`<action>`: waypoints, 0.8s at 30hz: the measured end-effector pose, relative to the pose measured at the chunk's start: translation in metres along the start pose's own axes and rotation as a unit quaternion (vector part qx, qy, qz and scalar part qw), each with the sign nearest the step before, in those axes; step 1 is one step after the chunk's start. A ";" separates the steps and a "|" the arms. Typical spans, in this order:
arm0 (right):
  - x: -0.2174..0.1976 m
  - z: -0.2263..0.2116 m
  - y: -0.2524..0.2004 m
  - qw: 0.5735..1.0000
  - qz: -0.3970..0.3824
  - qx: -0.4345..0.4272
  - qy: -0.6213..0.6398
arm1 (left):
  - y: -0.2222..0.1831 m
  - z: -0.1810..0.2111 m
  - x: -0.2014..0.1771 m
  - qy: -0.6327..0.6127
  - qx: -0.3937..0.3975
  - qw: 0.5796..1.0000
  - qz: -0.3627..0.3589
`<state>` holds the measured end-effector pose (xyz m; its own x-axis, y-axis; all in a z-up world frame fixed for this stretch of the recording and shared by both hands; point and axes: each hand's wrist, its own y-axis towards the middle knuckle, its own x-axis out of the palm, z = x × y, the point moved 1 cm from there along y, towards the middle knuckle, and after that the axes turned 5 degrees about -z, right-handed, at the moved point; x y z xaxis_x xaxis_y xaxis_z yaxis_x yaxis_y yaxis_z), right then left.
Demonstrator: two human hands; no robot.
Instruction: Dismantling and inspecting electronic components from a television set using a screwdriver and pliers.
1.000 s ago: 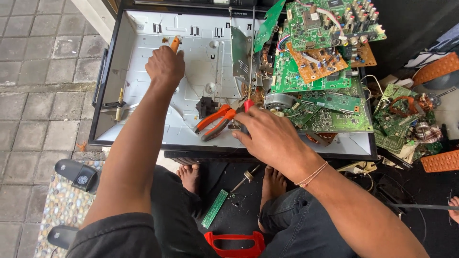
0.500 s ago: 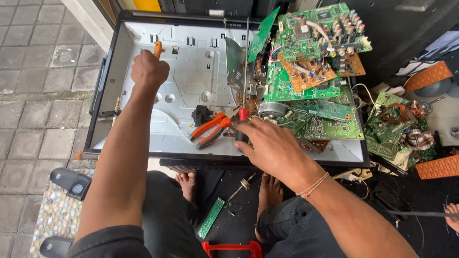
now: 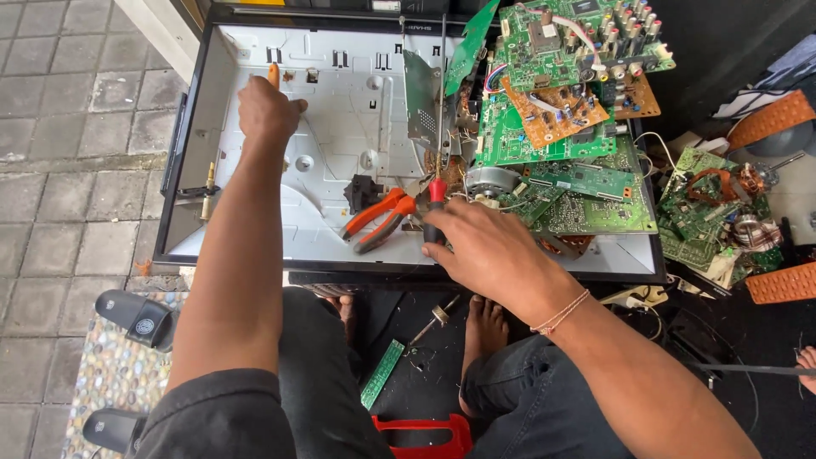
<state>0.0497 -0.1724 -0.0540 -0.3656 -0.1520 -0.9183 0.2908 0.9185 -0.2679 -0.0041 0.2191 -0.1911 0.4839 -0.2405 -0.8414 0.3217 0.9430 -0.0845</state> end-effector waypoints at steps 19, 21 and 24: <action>-0.019 -0.003 -0.011 0.998 -0.002 -0.045 0.044 | 0.003 0.014 0.003 -0.005 -0.019 1.000 0.015; -0.020 -0.001 -0.014 0.998 -0.005 -0.040 0.048 | 0.001 0.014 -0.008 -0.025 -0.023 0.999 0.026; -0.018 0.006 -0.013 0.998 0.046 -0.027 0.036 | -0.008 0.035 -0.031 -0.037 0.078 0.987 0.139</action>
<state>0.0583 -0.1838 -0.0355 -0.4027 -0.0410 -0.9144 0.2789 0.9460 -0.1653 0.0064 0.2115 -0.1455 0.6268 0.0007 -0.7792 0.2868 0.9296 0.2315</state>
